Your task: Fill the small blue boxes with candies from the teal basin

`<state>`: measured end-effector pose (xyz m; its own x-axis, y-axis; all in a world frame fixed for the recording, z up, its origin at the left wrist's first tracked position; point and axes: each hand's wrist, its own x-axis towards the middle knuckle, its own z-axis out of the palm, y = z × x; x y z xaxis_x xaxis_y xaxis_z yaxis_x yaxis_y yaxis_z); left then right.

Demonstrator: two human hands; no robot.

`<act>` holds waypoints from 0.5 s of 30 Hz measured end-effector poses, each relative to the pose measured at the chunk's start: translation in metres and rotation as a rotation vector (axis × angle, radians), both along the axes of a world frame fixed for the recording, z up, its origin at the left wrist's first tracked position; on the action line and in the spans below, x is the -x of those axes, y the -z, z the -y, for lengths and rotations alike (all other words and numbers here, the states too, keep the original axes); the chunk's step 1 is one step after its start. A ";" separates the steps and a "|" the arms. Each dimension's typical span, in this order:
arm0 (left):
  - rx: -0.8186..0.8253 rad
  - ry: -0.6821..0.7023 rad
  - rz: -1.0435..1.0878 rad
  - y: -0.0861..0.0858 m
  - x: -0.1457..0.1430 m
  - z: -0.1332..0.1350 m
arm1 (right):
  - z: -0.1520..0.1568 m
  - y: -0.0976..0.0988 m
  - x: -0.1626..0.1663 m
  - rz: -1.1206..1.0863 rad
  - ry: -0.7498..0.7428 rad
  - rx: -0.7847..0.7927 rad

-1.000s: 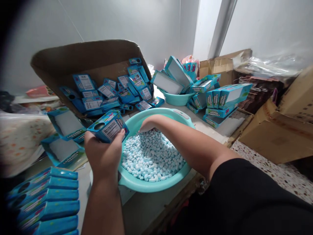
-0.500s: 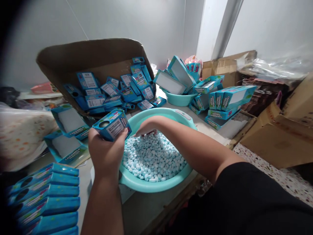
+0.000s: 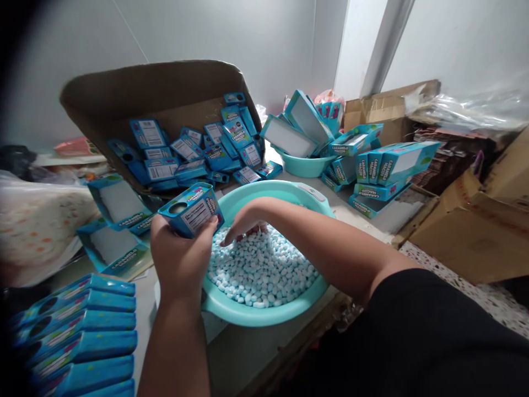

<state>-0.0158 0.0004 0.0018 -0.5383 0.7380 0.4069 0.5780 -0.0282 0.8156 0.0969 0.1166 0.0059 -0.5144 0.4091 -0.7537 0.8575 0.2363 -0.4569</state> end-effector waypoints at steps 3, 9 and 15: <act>-0.004 0.000 -0.012 -0.001 -0.001 0.002 | 0.002 -0.001 0.000 0.001 0.013 0.024; -0.008 -0.002 -0.046 -0.002 -0.002 0.002 | 0.015 -0.001 0.003 -0.002 -0.045 0.011; 0.000 0.014 -0.025 -0.004 -0.003 0.003 | 0.024 -0.008 0.003 -0.043 -0.120 0.043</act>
<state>-0.0129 -0.0026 0.0057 -0.5176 0.7456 0.4197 0.5975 -0.0361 0.8010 0.0937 0.0931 0.0137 -0.5896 0.3103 -0.7457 0.8038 0.3155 -0.5043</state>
